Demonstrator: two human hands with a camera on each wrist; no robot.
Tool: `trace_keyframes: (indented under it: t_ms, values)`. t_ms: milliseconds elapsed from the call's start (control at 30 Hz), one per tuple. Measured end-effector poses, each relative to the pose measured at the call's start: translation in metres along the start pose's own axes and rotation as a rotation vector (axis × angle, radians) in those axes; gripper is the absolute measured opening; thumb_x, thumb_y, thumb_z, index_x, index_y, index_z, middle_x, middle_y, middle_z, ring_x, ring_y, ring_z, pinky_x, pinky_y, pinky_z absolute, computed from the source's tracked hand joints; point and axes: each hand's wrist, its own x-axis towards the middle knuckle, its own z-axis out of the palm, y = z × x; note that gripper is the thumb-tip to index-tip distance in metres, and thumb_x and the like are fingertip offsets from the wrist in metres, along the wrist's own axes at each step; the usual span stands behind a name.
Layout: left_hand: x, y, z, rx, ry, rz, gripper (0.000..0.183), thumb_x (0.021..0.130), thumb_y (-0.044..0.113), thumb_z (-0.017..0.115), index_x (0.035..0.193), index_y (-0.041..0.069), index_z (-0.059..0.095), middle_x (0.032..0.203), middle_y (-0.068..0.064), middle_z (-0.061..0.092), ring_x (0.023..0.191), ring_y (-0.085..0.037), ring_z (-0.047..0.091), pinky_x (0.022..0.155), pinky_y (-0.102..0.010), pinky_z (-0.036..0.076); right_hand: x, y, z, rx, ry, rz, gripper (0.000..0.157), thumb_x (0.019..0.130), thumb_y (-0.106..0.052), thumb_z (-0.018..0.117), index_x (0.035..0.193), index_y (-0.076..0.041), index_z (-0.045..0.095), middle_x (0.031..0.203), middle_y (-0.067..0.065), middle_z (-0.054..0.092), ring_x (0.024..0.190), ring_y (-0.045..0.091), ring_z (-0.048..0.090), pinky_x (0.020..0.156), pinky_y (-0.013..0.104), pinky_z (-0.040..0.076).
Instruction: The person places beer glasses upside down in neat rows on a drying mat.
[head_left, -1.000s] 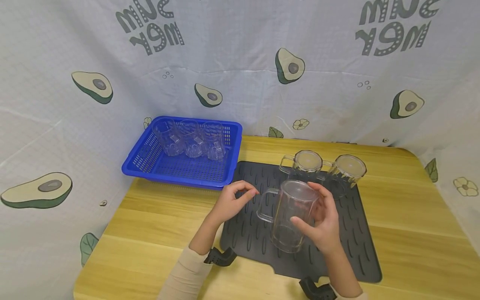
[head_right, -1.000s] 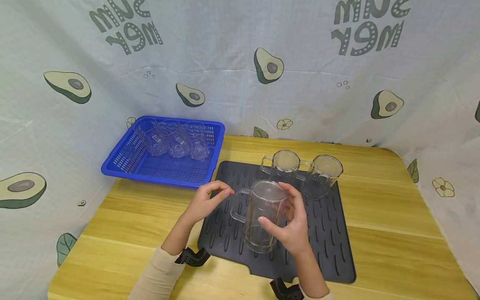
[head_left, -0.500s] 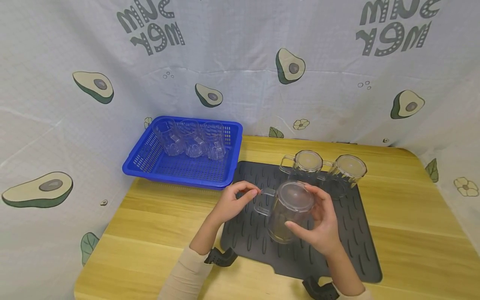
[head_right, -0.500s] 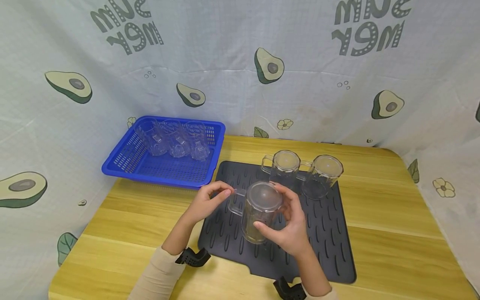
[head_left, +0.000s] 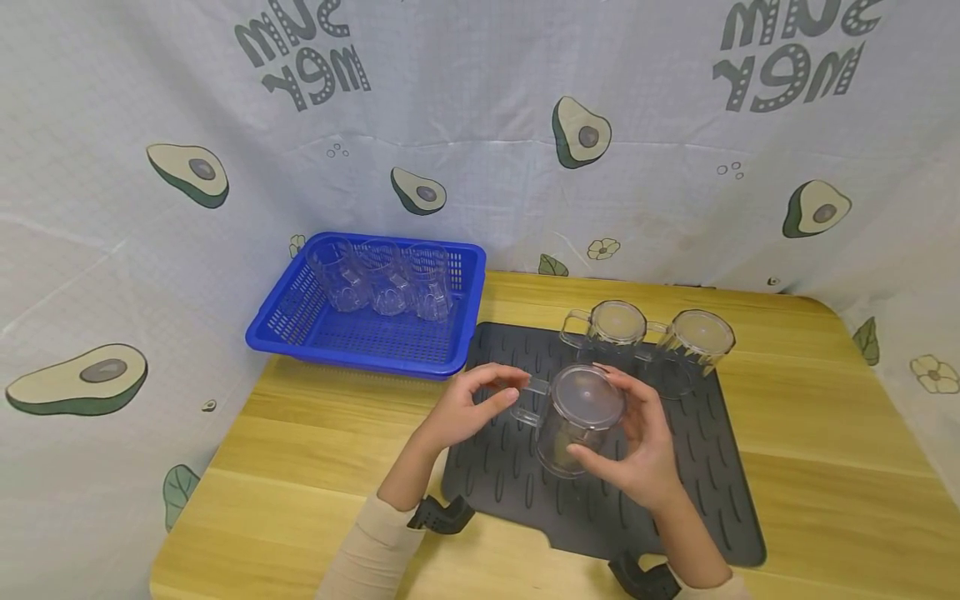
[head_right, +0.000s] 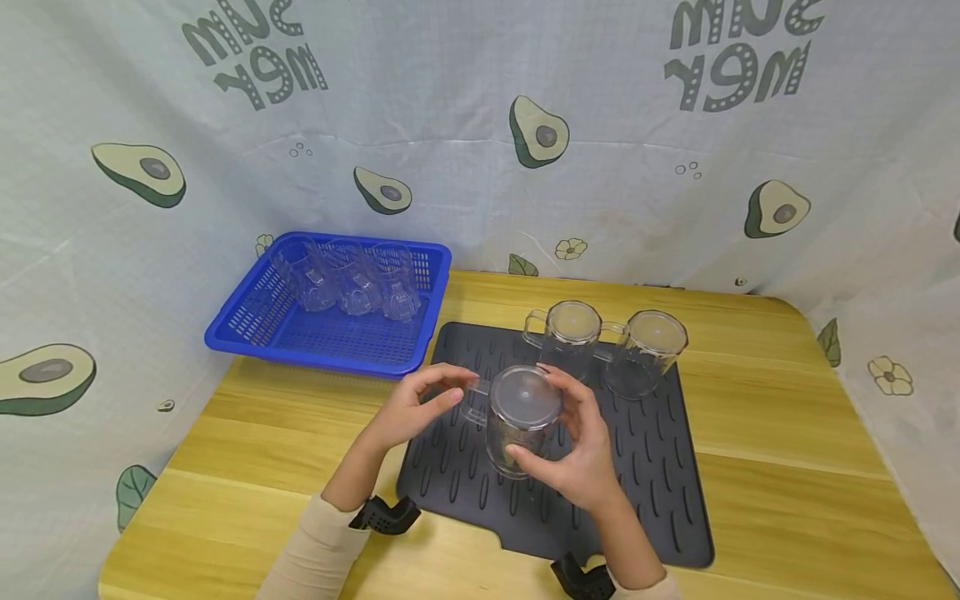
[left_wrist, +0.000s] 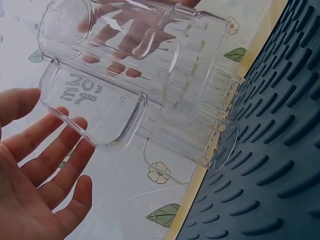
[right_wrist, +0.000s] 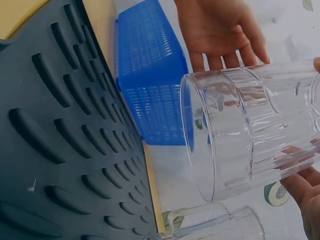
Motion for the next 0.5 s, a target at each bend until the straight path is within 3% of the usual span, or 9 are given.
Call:
trace_keyframes:
  t_ms: [300,500]
  values:
    - [0.000,0.000,0.000,0.026,-0.052,0.031,0.036,0.099,0.025,0.058,0.123,-0.002,0.062,0.113,-0.015,0.067,0.105,-0.021,0.062,0.087,-0.040,0.051,-0.003,0.006,0.000,0.015,-0.025,0.013,0.084,0.077,-0.017,0.084,0.128,0.023,0.031,0.140,0.020,0.044,0.124,0.026,0.050,0.096,0.025,0.046]
    - [0.000,-0.002,0.000,-0.021,-0.060,-0.021,0.025,0.096,0.002,0.058,0.119,-0.007,0.062,0.109,-0.019,0.066,0.099,-0.023,0.064,0.082,-0.035,0.054,-0.006,0.011,0.001,-0.006,-0.037,0.035,0.086,0.077,-0.017,0.084,0.131,0.023,0.030,0.140,0.020,0.044,0.125,0.024,0.050,0.096,0.024,0.046]
